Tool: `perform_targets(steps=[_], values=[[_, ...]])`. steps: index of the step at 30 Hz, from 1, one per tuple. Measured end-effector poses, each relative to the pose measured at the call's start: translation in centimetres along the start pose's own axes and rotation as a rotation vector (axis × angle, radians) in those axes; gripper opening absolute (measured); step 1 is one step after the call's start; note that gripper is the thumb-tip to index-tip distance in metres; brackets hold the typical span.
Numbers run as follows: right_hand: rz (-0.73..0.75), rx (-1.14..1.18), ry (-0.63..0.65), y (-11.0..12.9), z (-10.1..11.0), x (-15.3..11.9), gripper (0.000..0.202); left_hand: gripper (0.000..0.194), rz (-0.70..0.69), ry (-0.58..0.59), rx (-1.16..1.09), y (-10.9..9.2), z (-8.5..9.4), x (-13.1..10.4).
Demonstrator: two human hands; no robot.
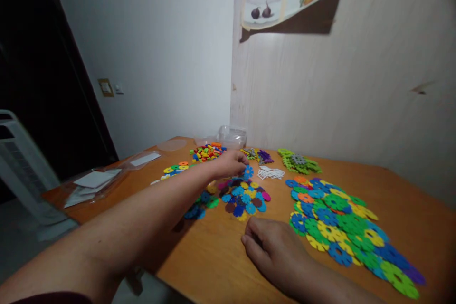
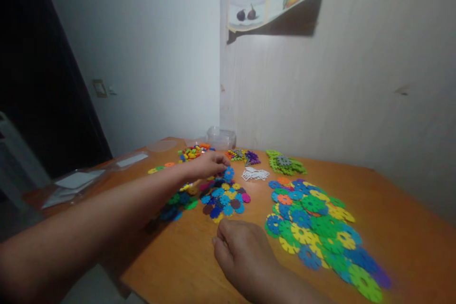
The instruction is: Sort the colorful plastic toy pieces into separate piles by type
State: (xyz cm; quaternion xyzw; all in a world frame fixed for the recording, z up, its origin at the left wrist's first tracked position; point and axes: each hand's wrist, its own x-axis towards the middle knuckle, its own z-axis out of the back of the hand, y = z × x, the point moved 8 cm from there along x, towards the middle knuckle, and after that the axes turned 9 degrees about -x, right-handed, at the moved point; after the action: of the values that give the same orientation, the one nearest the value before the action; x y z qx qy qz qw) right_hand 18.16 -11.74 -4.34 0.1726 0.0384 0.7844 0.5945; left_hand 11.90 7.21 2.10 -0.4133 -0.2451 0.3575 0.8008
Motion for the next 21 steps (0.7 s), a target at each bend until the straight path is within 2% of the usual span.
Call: perform_targets(steps=[2,5,7,9,11,13,16,19,21], values=[[0.009,0.003,-0.007,0.2,0.1,0.0,0.018,0.019,0.028,0.078,-0.123,-1.4,-3.6,0.7],[0.014,0.002,-0.023,0.3,0.4,0.0,0.016,0.015,0.093,0.12,-0.307,-3.3,-7.7,1.9],[0.017,-0.004,-0.029,0.4,0.5,0.0,0.015,0.013,0.116,0.201,-0.427,-4.5,-10.3,2.7],[0.012,-0.009,-0.029,0.4,0.6,0.1,0.015,0.018,0.15,0.247,-0.551,-5.2,-12.0,3.4],[0.005,-0.012,-0.032,0.3,0.6,0.1,0.015,0.023,0.177,0.241,-0.617,-5.3,-12.5,3.8],[0.006,-0.009,-0.032,0.3,0.6,0.1,0.015,0.022,0.185,0.206,-0.609,-4.7,-11.8,3.8],[0.013,-0.01,-0.025,0.3,0.5,0.1,0.016,0.016,0.182,0.134,-0.546,-3.3,-9.1,3.2],[0.025,-0.02,-0.018,0.3,0.3,0.0,0.017,0.009,0.165,0.049,-0.454,-1.5,-4.8,2.1],[0.036,-0.03,-0.022,0.4,0.3,-0.1,0.016,0.01,0.135,-0.06,-0.384,-0.2,-1.0,1.3]])
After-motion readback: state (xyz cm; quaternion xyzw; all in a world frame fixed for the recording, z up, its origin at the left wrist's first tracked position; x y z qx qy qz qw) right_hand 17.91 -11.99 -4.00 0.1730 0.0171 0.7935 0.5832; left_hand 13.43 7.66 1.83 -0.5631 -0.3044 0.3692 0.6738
